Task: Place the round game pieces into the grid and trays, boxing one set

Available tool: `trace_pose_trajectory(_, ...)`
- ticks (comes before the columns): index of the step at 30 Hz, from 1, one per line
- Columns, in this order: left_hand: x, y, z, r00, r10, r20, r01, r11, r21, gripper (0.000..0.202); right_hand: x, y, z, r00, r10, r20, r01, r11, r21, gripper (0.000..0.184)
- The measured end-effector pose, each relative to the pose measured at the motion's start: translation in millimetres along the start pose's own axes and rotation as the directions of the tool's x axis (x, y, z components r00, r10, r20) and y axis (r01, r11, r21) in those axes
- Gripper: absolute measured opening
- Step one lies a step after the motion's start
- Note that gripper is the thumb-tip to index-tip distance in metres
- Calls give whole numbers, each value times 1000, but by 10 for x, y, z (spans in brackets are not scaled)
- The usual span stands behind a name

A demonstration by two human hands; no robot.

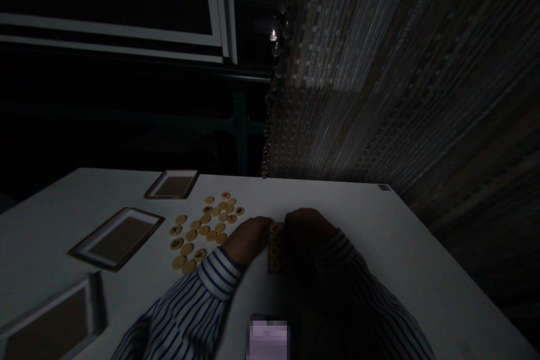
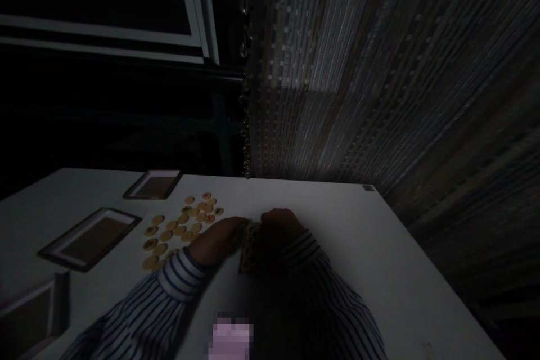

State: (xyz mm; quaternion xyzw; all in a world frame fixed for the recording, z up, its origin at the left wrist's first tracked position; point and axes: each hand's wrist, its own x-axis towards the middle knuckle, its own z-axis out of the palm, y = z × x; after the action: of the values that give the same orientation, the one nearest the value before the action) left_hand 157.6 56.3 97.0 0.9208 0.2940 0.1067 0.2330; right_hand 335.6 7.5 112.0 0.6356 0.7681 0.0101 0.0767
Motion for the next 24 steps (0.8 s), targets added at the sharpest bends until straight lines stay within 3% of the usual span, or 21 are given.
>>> trace_pose_trajectory(7, -6, -7, 0, 1000, -10, 5, 10, 1000, 8, 30, 5, 12, -22, 999, -15, 47, 15, 1000, 13, 26)
trace_pose_trajectory(17, 6, -12, 12, 1000, 11, 11, -11, 1000, 4, 30, 28, 2, -7, 1000, -14, 23, 14, 1000, 15, 23)
trace_pose_trajectory(24, 0, -2, 4, 999, -38, 21, 37, 999, 28, 30, 47, -15, 31, 999, -29, 15, 28, 999, 18, 23)
